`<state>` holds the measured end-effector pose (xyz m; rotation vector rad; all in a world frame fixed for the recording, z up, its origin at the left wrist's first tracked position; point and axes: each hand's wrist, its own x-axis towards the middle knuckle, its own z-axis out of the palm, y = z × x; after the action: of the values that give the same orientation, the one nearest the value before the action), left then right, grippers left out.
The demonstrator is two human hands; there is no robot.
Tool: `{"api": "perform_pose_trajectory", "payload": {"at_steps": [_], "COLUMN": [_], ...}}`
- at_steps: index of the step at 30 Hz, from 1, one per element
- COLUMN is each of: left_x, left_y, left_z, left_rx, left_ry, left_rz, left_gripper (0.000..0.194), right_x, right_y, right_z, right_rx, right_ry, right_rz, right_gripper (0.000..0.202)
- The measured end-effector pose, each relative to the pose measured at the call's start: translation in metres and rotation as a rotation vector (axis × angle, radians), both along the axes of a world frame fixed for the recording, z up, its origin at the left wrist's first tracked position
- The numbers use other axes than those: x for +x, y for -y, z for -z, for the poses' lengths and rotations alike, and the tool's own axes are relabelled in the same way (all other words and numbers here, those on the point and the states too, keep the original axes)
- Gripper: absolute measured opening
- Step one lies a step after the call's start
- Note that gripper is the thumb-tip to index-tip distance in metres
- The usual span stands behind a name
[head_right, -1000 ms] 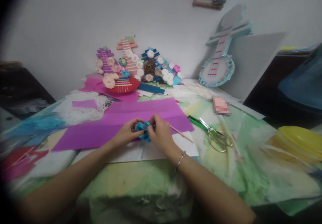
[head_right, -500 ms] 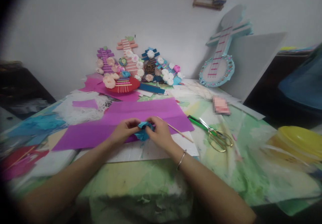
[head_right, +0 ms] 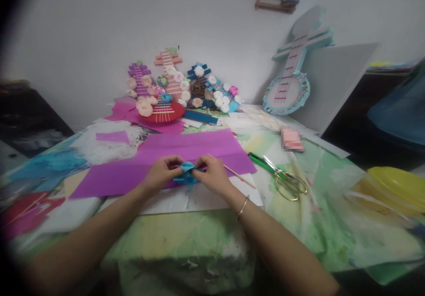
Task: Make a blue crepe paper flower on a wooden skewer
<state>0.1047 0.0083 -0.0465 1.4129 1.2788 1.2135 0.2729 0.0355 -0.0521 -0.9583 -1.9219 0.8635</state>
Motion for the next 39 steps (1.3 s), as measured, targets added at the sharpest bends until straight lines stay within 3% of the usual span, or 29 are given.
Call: {"api": "perform_pose_trajectory", "payload": {"at_steps": [5,8,14,23,31,34,37,39], "left_x": [0.002,0.003,0.001,-0.002,0.002,0.001,0.001,0.004], "left_y": [0.006,0.01,0.006,0.001,0.003,-0.001,-0.002,0.0], "left_z": [-0.004,-0.006,-0.001,0.005,0.007,0.009,0.009,0.008], "left_rx": [0.218,0.309,0.174,0.169,0.158,0.147,0.11,0.079], "left_ry": [-0.29,-0.365,-0.307,-0.305,-0.333,-0.165,0.115,0.154], "left_rz": [-0.092,-0.121,0.007,-0.046,-0.05,-0.031,0.065,0.126], "left_gripper": [0.006,0.004,0.01,0.01,0.01,0.016,0.041,0.057], "right_x": [-0.002,-0.003,-0.004,-0.004,-0.002,-0.001,0.0,0.001], "right_y": [0.002,0.005,0.006,0.005,0.007,0.008,0.006,0.005], "right_z": [0.001,0.0,0.001,0.003,0.008,0.008,0.004,0.002], "right_rx": [0.083,0.157,0.298,0.357,0.372,0.397,0.358,0.316], "right_ry": [0.048,0.112,0.2,0.288,0.258,0.255,0.205,0.162], "right_rz": [0.056,0.057,0.034,0.014,-0.015,0.013,0.12,0.201], "right_gripper": [0.007,0.009,0.01,0.009,0.029,0.03,0.021,0.011]}}
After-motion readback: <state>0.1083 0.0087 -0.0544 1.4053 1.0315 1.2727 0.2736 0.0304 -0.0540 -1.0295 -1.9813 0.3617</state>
